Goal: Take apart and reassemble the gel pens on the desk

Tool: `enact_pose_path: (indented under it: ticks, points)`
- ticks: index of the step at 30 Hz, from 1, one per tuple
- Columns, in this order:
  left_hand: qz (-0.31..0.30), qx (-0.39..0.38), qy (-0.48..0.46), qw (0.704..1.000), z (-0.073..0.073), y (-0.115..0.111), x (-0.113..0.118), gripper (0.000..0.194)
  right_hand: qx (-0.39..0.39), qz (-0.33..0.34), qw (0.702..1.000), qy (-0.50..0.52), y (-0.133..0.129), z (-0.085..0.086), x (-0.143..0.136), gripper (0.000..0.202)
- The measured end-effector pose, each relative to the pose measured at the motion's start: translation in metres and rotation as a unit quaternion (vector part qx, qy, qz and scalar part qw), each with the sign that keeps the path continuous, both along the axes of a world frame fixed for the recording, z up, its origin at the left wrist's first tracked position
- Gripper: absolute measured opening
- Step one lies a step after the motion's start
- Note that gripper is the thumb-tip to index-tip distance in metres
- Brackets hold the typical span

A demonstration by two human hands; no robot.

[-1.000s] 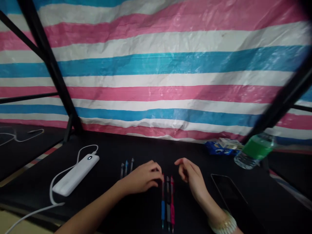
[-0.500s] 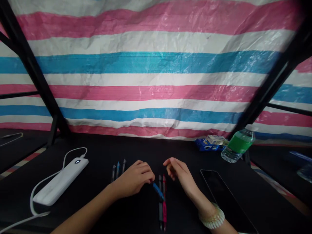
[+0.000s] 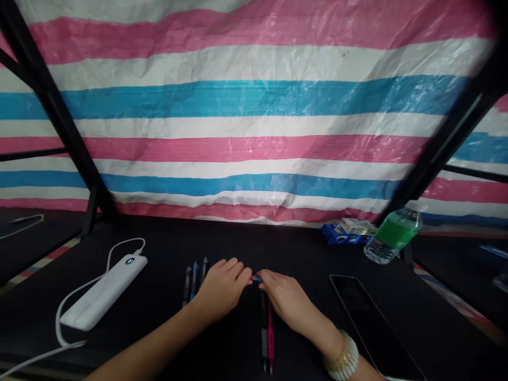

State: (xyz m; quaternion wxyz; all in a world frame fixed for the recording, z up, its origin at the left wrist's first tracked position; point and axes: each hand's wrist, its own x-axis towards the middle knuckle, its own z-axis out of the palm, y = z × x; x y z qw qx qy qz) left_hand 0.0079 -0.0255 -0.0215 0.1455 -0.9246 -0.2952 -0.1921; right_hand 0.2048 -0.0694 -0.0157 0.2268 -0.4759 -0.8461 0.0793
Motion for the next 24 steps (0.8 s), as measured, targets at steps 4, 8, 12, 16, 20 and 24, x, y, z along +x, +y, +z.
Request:
enact_pose_path:
  ticks: [4, 8, 12, 16, 20, 24]
  points:
    - [0.042, -0.072, 0.020, 0.996, 0.002, -0.005, 0.004, 0.021, 0.043, -0.026, 0.996, -0.080, 0.002, -0.003, -0.004, 0.019]
    - [0.072, -0.138, 0.057, 0.986, 0.007, -0.010, 0.006, 0.027, 0.059, -0.028, 0.990, -0.125, 0.001, -0.003, -0.006, 0.018]
    - [0.086, -0.169, 0.078, 0.979, 0.013, -0.013, 0.004, 0.036, 0.084, -0.028, 0.984, -0.152, 0.000, -0.003, -0.006, 0.015]
    - [0.097, -0.183, 0.072, 0.976, 0.016, -0.011, 0.001, 0.040, 0.124, -0.025, 0.980, -0.156, 0.001, -0.004, -0.007, 0.014]
    - [0.091, -0.222, 0.050, 0.970, 0.013, -0.005, -0.003, 0.045, 0.151, -0.018, 0.977, -0.152, 0.002, -0.005, -0.006, 0.009]
    - [0.084, -0.191, 0.019, 0.978, 0.010, 0.000, -0.008, 0.036, 0.091, -0.034, 0.995, -0.036, 0.003, -0.002, 0.000, 0.017]
